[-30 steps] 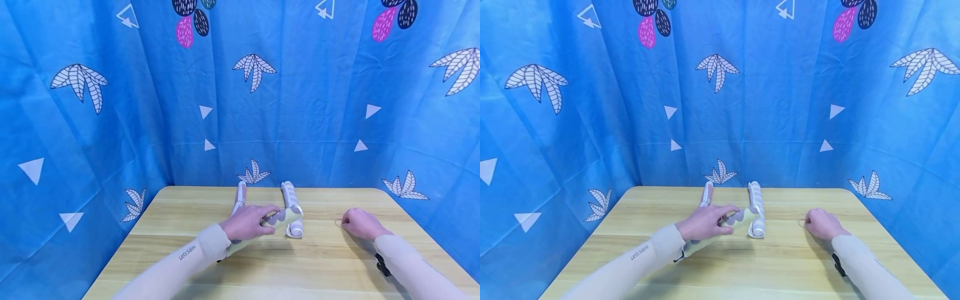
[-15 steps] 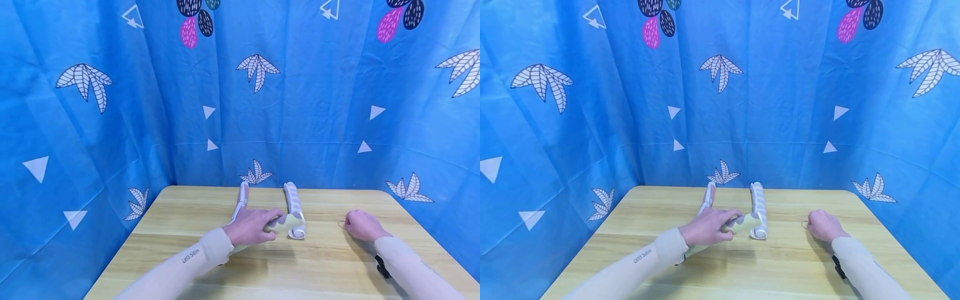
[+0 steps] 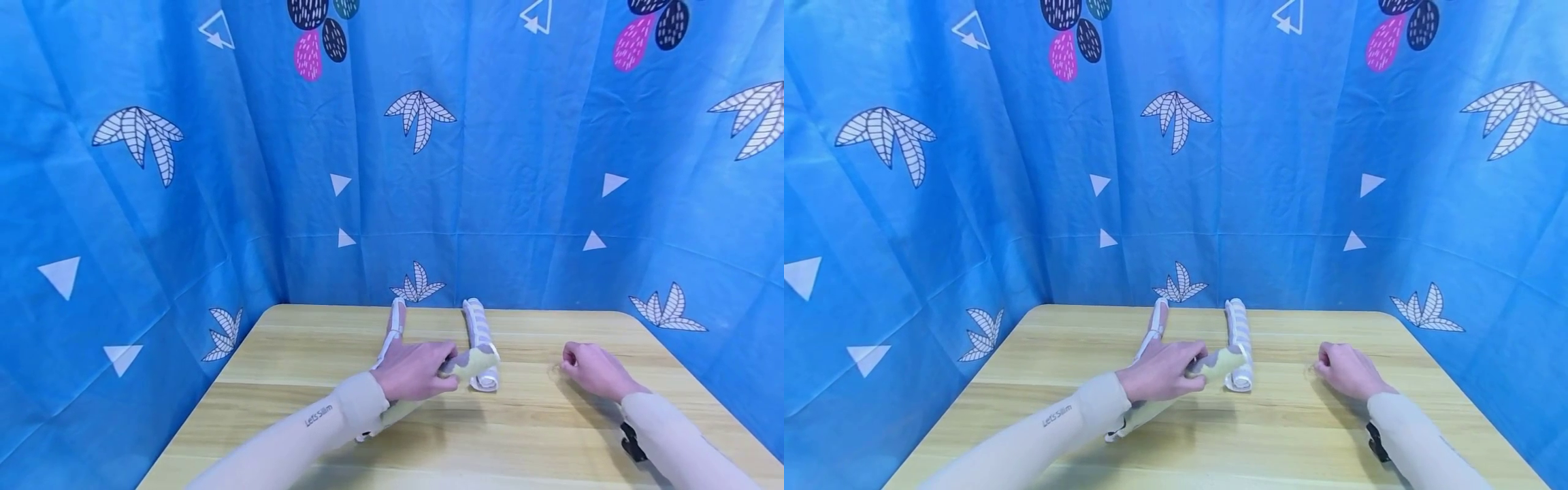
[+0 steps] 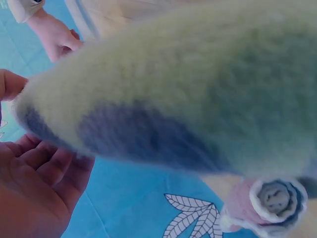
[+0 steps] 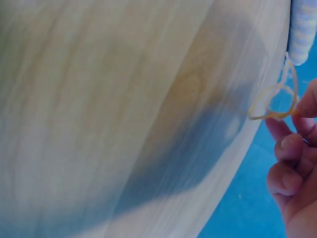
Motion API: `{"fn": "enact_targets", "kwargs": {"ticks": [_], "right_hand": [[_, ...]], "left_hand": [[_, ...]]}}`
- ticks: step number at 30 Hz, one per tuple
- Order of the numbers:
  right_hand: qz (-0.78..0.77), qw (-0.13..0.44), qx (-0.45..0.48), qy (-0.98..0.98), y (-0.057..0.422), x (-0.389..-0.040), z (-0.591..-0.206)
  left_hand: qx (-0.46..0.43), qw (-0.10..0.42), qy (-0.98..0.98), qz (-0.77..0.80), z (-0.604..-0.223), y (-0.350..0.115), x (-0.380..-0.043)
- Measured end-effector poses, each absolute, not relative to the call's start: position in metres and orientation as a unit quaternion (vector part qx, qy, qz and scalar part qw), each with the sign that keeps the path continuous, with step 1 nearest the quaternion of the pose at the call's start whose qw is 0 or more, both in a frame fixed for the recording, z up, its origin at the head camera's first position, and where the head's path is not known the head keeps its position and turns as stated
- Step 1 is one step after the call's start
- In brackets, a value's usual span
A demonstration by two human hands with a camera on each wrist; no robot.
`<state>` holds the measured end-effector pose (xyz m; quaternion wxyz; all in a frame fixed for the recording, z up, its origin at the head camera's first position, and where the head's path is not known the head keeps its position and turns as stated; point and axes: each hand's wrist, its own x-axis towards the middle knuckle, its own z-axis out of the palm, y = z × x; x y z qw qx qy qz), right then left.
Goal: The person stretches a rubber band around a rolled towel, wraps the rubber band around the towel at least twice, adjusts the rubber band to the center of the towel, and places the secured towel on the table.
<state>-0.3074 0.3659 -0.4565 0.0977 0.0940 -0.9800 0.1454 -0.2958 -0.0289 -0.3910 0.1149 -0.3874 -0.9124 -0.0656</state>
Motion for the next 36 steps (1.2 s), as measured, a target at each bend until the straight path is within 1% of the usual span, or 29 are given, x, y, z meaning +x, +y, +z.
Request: {"fn": "enact_targets", "kwargs": {"ticks": [5,11,19,22,30,32,36], "right_hand": [[0.171,0.099,0.097,-0.976,0.3642,-0.3084,-0.4569],[0.205,0.115,0.112,-0.966,0.3641,-0.3096,-0.4547],[0.285,0.088,0.096,-0.950,0.3679,-0.3078,-0.4504],[0.291,0.080,0.089,-0.949,0.3700,-0.3070,-0.4493],[0.323,0.027,0.074,-0.943,0.3717,-0.3047,-0.4523],[0.329,0.024,0.074,-0.941,0.3715,-0.3043,-0.4518],[0.313,0.040,0.076,-0.946,0.3721,-0.3045,-0.4488]], "left_hand": [[-0.375,0.066,-0.918,-0.111,-0.3921,-0.0261,-0.2948],[-0.385,0.035,-0.910,-0.151,-0.3935,-0.0230,-0.2955],[-0.387,0.035,-0.911,-0.139,-0.3942,-0.0226,-0.2942],[-0.388,0.035,-0.910,-0.139,-0.3946,-0.0222,-0.2941],[-0.387,0.025,-0.912,-0.136,-0.3964,-0.0216,-0.2938],[-0.384,0.021,-0.913,-0.138,-0.3969,-0.0219,-0.2937],[-0.376,0.015,-0.915,-0.144,-0.3966,-0.0225,-0.2935]]}}
